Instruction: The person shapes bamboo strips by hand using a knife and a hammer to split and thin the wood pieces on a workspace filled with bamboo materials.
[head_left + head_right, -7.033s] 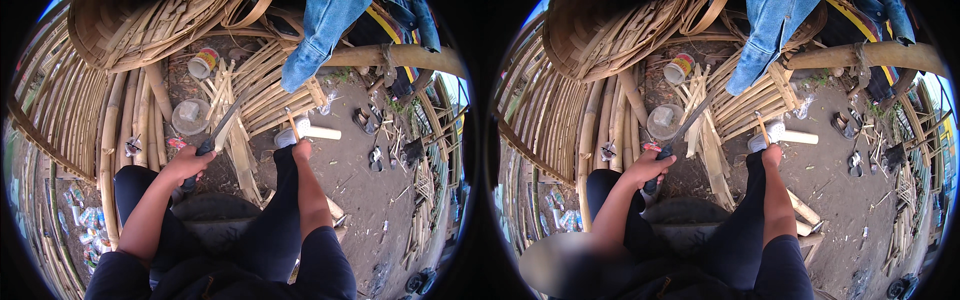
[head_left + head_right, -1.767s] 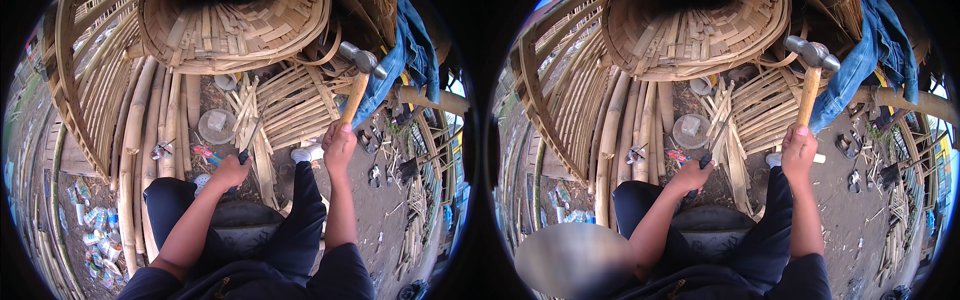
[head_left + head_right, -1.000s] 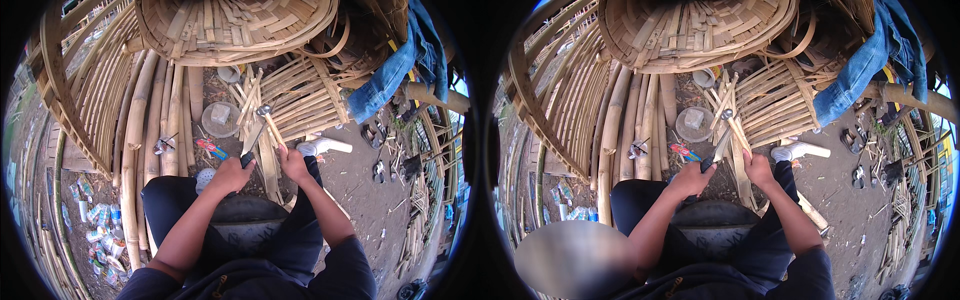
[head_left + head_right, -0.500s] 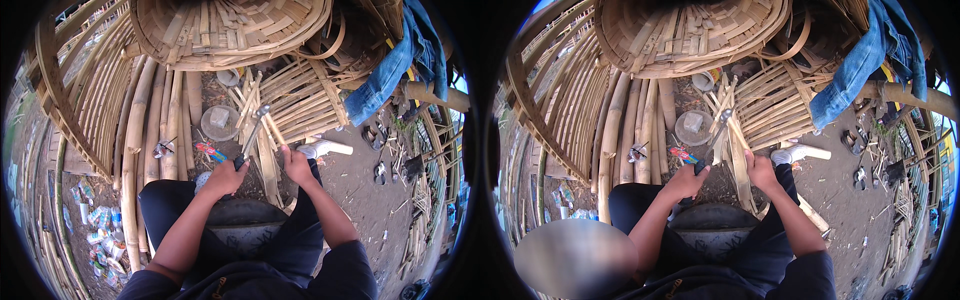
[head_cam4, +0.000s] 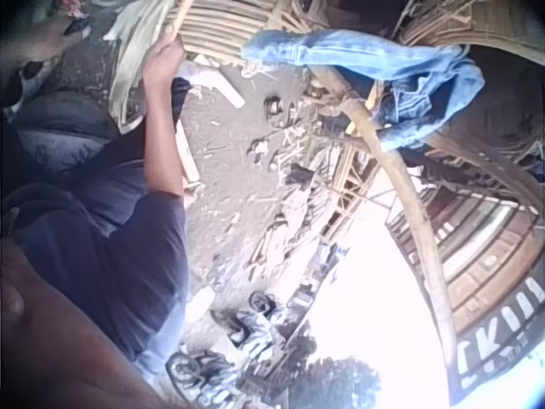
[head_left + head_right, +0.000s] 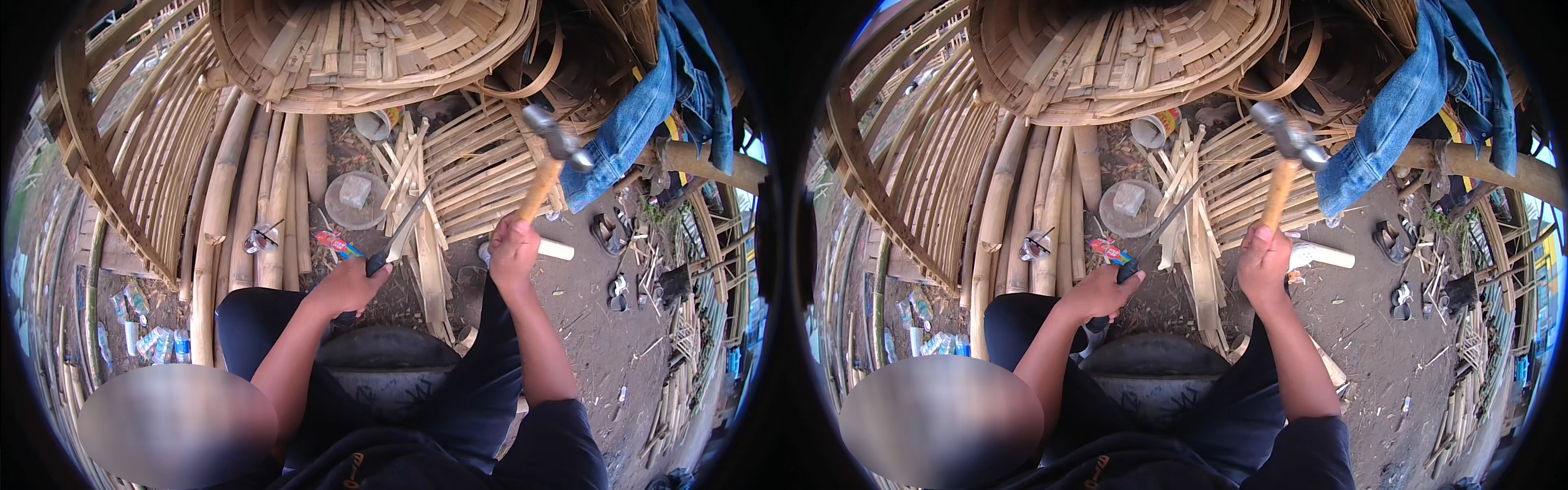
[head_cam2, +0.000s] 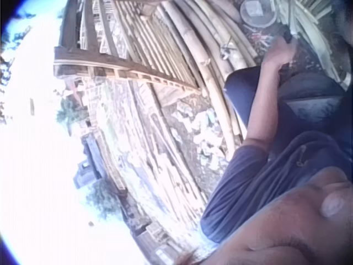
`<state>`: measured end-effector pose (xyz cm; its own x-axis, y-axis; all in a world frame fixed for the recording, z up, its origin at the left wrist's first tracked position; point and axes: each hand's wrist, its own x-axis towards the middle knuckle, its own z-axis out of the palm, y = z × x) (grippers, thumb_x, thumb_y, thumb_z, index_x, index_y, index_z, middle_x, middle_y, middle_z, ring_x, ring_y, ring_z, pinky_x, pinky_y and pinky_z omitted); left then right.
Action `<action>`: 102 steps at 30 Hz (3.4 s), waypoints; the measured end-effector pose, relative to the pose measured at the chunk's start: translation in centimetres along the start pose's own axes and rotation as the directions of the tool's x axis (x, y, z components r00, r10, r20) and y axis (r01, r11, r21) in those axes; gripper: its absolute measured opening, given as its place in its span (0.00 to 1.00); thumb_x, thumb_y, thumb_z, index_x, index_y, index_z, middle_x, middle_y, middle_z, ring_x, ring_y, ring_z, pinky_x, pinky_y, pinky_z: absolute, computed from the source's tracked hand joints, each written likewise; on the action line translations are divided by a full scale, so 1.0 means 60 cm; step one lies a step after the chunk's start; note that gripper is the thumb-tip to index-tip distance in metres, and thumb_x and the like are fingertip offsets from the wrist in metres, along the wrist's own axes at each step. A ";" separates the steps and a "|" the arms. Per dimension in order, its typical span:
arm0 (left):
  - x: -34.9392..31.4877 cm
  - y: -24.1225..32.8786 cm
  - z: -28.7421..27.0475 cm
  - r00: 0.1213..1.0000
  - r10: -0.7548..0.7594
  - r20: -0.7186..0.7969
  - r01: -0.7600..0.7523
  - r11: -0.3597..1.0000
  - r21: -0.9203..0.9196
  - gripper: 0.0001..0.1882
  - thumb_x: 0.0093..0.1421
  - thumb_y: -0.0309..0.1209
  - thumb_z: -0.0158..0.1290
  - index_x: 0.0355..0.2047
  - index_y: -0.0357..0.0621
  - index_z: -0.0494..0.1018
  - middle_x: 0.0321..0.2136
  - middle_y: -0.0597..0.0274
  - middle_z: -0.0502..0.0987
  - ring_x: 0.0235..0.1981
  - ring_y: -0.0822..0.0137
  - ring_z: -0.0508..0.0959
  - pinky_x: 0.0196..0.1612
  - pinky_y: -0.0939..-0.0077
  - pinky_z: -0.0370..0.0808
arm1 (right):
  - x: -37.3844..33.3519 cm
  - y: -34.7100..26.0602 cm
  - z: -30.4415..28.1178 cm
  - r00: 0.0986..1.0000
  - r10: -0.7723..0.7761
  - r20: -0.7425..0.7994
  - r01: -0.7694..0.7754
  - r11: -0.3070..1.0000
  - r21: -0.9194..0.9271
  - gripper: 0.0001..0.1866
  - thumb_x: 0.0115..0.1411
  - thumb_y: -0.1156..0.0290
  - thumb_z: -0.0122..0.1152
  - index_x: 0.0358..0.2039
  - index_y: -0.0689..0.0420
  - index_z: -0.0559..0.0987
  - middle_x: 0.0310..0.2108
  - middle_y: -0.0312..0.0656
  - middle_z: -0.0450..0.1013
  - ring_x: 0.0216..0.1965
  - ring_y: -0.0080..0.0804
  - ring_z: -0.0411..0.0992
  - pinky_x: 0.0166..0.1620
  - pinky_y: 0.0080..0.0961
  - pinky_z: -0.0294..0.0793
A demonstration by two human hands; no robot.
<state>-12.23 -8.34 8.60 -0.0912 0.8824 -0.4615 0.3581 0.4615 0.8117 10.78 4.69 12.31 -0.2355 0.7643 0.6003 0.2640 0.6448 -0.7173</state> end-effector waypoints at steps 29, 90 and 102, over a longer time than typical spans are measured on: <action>0.082 0.044 -0.131 0.961 0.182 -0.210 0.021 0.706 0.708 0.21 0.36 0.44 0.63 0.29 0.43 0.80 0.30 0.49 0.80 0.36 0.50 0.79 0.41 0.62 0.76 | -0.094 0.047 -0.008 0.778 0.602 0.181 -0.547 0.790 -0.275 0.30 0.65 0.52 0.48 0.25 0.72 0.75 0.15 0.56 0.69 0.18 0.40 0.69 0.29 0.36 0.68; 0.085 -0.008 -0.081 0.930 0.046 -0.366 0.219 0.728 0.649 0.13 0.50 0.29 0.51 0.35 0.36 0.78 0.37 0.46 0.79 0.43 0.53 0.79 0.46 0.64 0.77 | 0.058 -0.164 -0.048 0.953 0.017 -0.304 0.107 0.916 0.386 0.30 0.65 0.41 0.41 0.23 0.59 0.61 0.12 0.31 0.53 0.11 0.15 0.49 0.15 0.14 0.47; 0.106 -0.045 -0.112 0.942 0.130 -0.311 0.151 0.663 0.733 0.14 0.48 0.31 0.53 0.34 0.36 0.75 0.36 0.43 0.78 0.40 0.50 0.79 0.45 0.61 0.76 | -0.263 0.244 0.032 0.607 0.751 0.260 -0.406 0.575 -0.711 0.32 0.64 0.48 0.46 0.28 0.70 0.78 0.23 0.61 0.73 0.30 0.59 0.75 0.36 0.44 0.73</action>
<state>-20.02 -3.37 5.89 -0.3282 0.9192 -0.2177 0.9052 0.3720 0.2057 16.57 2.03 -8.33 -0.1883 0.9455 -0.2658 0.9121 0.0679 -0.4044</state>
